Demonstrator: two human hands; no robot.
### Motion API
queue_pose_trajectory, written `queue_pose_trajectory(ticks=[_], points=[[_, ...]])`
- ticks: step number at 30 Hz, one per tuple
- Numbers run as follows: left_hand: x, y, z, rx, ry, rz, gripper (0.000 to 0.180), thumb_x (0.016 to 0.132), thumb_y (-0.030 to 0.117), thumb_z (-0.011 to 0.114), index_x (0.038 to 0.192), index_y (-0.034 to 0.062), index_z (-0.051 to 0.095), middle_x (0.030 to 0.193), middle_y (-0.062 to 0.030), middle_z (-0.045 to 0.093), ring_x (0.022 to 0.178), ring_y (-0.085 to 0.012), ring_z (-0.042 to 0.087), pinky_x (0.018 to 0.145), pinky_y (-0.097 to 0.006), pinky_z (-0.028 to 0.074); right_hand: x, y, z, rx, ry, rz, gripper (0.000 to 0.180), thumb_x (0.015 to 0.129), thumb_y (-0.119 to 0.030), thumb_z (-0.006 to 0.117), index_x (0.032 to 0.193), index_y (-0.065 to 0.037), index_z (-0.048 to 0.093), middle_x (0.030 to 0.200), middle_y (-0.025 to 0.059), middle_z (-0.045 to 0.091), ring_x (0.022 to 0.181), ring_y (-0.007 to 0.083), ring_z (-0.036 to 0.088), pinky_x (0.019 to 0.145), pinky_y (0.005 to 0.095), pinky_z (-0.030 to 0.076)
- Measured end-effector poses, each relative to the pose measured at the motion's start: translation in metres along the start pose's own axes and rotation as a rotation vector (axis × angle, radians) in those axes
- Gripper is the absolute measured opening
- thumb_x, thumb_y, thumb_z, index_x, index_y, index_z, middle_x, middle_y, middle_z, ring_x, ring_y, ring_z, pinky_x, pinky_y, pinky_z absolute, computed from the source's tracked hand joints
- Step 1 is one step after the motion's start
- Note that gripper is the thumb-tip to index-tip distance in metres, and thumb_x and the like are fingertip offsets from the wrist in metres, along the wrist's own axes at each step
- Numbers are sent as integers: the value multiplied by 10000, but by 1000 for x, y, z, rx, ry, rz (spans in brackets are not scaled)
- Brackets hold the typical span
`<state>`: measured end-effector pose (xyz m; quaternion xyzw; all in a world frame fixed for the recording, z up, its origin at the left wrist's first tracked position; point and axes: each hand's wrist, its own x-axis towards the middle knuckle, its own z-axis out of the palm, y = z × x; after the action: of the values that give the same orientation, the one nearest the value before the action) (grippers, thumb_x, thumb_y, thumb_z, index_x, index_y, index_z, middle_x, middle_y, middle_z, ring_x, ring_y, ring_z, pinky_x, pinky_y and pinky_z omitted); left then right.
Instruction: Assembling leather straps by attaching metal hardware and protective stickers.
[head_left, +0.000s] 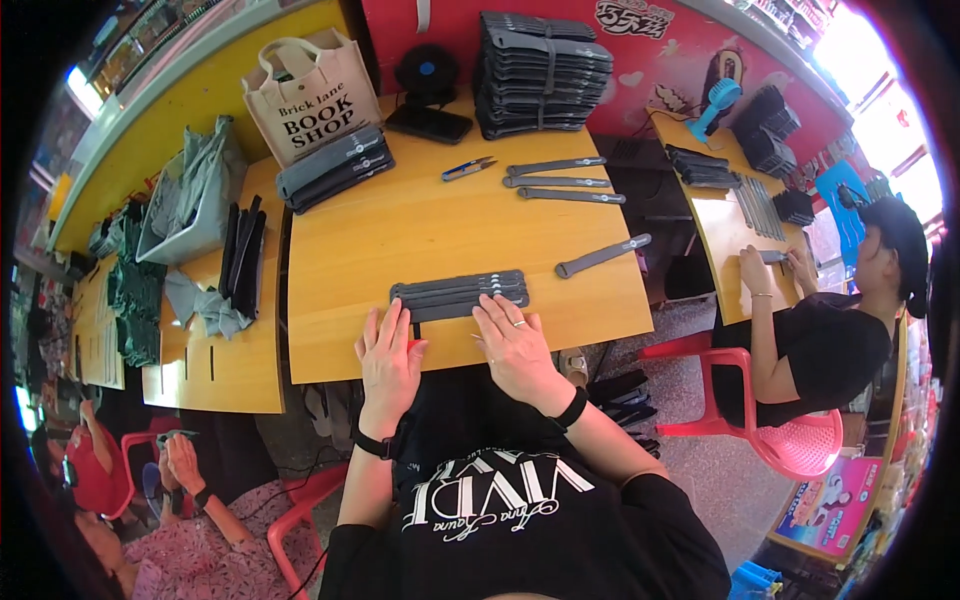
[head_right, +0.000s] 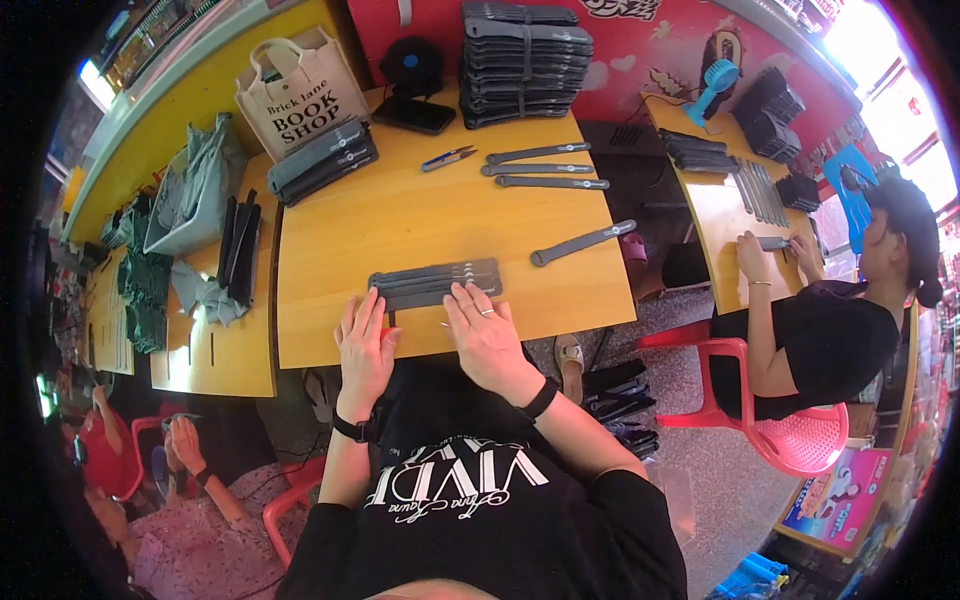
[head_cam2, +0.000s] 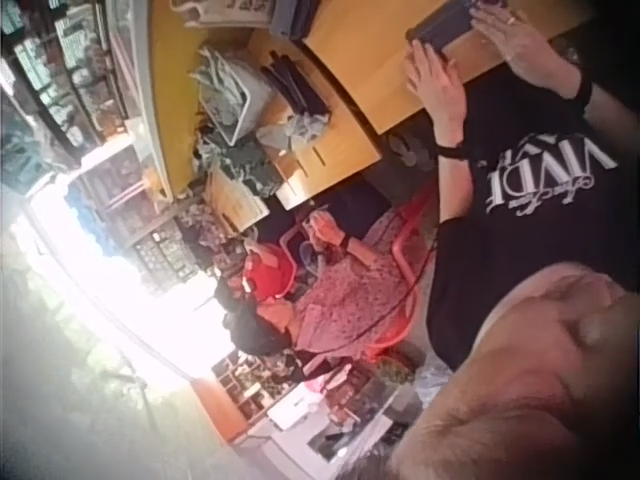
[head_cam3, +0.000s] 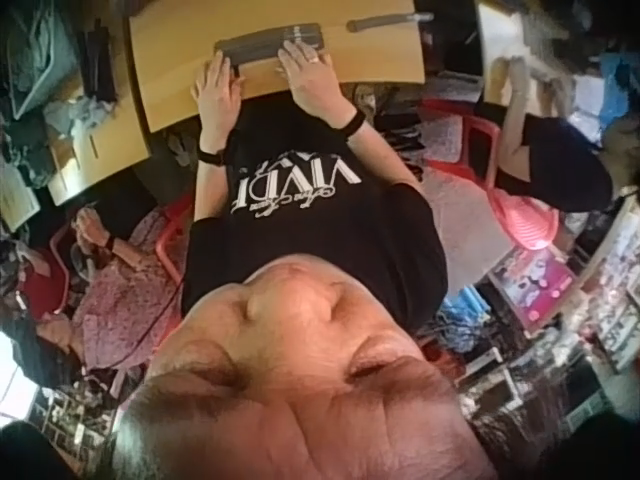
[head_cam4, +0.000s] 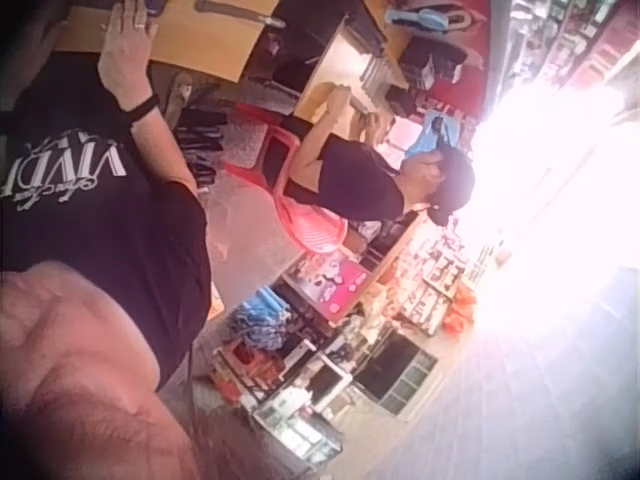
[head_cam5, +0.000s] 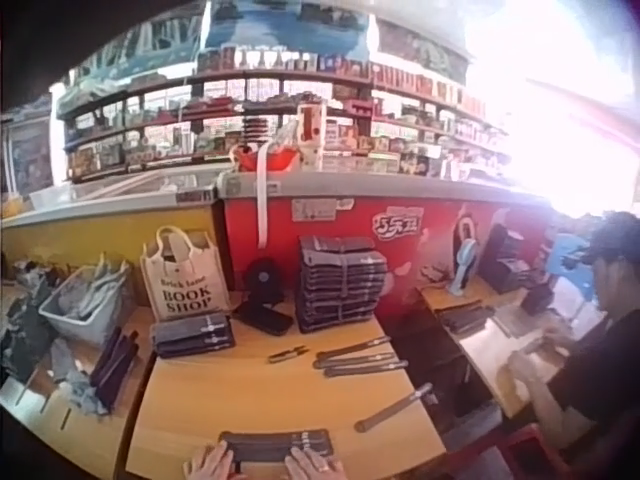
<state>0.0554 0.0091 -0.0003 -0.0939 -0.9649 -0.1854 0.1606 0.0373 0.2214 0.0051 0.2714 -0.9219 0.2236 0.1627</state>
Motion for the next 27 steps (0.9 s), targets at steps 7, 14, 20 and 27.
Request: queue_pose_trajectory(ticks=[7, 14, 20, 27], points=[[-1, -6, 6, 104, 34, 19, 431, 864, 257, 636, 1238, 50, 581, 1382, -30, 491, 1260, -333, 416, 939, -458, 347, -29, 35, -28, -158, 4, 159, 355, 831, -157, 608, 1158, -24, 568, 1260, 96, 563, 1156, 249, 517, 812, 407, 391], [-3, -11, 3, -129, 156, -1, 420, 849, 181, 652, 1233, 33, 571, 1339, -100, 512, 1210, -338, 453, 973, -446, 351, -36, 151, -100, 248, 469, 563, 214, 860, -20, 603, 1074, -20, 595, 932, 156, 624, 834, 272, 625, 748, 341, 497], [-10, -2, -5, -356, 304, -107, 285, 861, 74, 631, 1127, -25, 604, 1239, -166, 563, 1100, -340, 520, 929, -406, 426, -4, 238, -114, 375, 98, 852, 354, 878, -176, 622, 1194, -27, 570, 885, 109, 620, 632, 179, 591, 579, 310, 485], [-4, 22, -24, -330, 303, -32, 252, 826, 45, 662, 1068, -12, 628, 1198, -157, 583, 1047, -338, 543, 907, -404, 443, -18, 267, -98, 454, 141, 644, 95, 763, -32, 674, 686, -13, 622, 581, 35, 570, 528, 107, 532, 487, 266, 413]])
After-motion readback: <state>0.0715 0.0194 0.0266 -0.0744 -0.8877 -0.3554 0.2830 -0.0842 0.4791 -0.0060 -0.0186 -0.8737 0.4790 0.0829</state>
